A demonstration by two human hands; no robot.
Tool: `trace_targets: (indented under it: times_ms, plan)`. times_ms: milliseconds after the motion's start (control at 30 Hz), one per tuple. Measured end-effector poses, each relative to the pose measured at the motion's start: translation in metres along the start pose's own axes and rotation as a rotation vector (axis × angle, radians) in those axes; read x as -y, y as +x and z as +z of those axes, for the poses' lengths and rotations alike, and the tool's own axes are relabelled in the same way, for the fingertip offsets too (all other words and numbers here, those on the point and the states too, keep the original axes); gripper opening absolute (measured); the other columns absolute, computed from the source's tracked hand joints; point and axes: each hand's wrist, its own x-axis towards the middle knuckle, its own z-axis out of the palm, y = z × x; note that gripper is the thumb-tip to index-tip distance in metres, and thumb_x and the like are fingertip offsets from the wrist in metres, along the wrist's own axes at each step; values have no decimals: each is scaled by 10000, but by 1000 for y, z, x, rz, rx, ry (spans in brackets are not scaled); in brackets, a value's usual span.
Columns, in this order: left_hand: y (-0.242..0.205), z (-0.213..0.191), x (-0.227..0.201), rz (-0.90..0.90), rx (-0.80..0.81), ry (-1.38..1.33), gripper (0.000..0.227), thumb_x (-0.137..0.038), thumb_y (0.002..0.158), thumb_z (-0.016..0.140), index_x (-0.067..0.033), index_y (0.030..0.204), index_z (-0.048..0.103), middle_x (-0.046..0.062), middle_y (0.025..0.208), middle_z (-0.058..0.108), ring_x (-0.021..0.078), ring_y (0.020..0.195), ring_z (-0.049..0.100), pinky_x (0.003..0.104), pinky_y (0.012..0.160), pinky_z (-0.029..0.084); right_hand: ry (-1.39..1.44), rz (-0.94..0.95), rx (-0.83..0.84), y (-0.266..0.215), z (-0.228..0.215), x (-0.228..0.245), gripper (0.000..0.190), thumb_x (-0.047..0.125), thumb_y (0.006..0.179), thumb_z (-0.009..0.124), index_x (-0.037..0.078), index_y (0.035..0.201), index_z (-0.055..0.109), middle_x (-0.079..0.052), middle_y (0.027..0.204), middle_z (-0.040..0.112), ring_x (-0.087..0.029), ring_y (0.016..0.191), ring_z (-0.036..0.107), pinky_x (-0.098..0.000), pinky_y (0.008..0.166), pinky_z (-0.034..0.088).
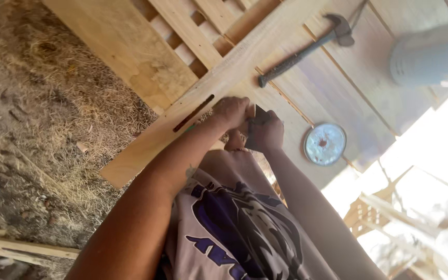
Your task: The person applies wood putty to the joints and surfaces of a wooden bench frame using a metal scraper and their fingers to smooth the material into place.
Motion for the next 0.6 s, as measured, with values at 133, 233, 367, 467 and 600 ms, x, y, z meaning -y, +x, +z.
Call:
trace_targets:
  times_ms: [133,233,367,467,600]
  plan:
    - [-9,-4,-3,15,-78,24,226,-164,843,682,-101,1060,684,168,987,745,372,963,713,492,851,559,66,-27,-68,19,17,-6,293,171,763,711,8,1005,684,-271,971,716,-455,975,678,-510,849,533]
    - [-18,-12,4,-23,-97,-59,195,-164,847,665,-106,1029,706,165,959,749,364,934,723,475,858,570,133,-267,-142,55,48,-27,259,119,782,662,-23,998,681,-282,978,710,-472,967,670,-503,877,543]
    - [-26,0,14,138,-270,-183,137,-120,897,611,-91,972,722,166,936,751,371,896,724,482,823,564,-531,-687,-119,85,32,-99,118,104,811,663,38,844,755,-214,974,736,-427,973,691,-526,864,525]
    - [-28,14,23,136,-341,-272,133,-67,877,575,-85,874,707,146,901,744,352,860,727,460,804,578,-40,-561,-122,41,12,-168,237,115,753,642,13,944,740,-187,991,726,-411,954,694,-481,862,538]
    - [-41,25,9,62,-290,-282,169,-100,879,573,-124,786,713,106,795,726,313,771,731,434,776,581,-135,-333,-170,21,14,-156,230,213,800,715,-3,878,702,-220,886,719,-408,885,708,-498,805,548]
